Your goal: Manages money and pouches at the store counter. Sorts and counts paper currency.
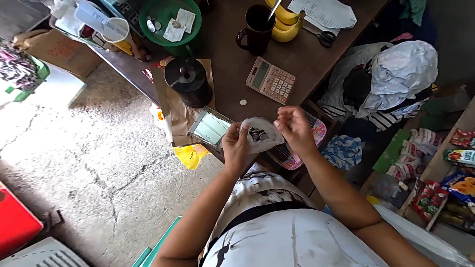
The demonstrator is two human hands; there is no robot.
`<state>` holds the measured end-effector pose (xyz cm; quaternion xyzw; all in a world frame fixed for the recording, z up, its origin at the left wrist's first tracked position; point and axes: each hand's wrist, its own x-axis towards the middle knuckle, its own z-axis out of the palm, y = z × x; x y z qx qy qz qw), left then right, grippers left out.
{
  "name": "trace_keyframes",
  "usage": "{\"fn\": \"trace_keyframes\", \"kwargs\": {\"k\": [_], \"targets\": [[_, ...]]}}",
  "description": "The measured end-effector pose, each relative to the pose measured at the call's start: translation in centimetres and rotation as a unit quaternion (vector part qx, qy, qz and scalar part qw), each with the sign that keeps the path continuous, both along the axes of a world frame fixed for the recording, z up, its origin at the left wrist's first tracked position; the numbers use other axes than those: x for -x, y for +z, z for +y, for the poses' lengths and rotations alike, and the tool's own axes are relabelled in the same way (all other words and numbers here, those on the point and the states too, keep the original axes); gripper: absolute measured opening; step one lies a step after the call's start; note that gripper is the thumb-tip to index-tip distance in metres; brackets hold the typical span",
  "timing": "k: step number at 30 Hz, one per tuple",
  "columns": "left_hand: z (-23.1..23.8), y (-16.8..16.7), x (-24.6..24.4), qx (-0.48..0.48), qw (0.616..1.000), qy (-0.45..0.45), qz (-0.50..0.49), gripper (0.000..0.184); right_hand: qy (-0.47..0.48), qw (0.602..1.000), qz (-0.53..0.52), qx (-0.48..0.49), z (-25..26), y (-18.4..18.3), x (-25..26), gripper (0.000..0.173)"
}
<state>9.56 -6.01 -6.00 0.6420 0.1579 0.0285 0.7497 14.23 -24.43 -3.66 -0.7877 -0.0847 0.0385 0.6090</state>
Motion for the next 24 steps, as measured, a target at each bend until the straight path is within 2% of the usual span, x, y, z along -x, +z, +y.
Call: {"fn": "trace_keyframes", "kwargs": {"k": [2,4,6,8,10,13,15,19,24], "targets": [[0.0,-0.2,0.3,-0.013,1.000,-0.009,-0.008,0.011,0.005,0.985,-0.169,0.038,0.2,1.3,0.3,0.015],[-0.1,-0.3,0.4,-0.006,1.000,-0.013,-0.007,0.011,0.068,0.973,-0.216,0.054,1.5,2.1,1.0,0.011],[-0.1,-0.1,0.6,0.000,1.000,-0.014,-0.005,0.010,0.155,0.959,-0.185,0.147,2.7,1.3,1.7,0.014],[0.0,0.1,0.6,-0.023,0.999,-0.035,-0.007,0.009,0.212,0.925,-0.105,0.298,3.1,0.3,1.5,0.015],[0.0,0.3,0.7,-0.065,0.994,-0.094,0.000,0.014,0.214,0.889,-0.006,0.404,3.0,0.6,0.4,0.016],[-0.7,0.2,0.6,-0.067,0.989,-0.130,0.019,0.018,0.190,0.847,0.018,0.496,3.1,2.0,-0.6,0.008],[-0.9,0.3,0.3,-0.027,0.994,-0.107,0.016,0.018,0.199,0.827,-0.003,0.526,3.4,2.2,-0.7,0.009],[-0.4,0.1,0.4,0.010,0.995,-0.096,0.009,0.016,0.246,0.833,-0.074,0.489,3.8,0.1,-1.2,0.015],[-0.7,-1.3,0.3,0.041,0.994,-0.092,0.049,0.018,0.262,0.814,-0.058,0.515,4.3,-1.8,-2.3,0.023]]}}
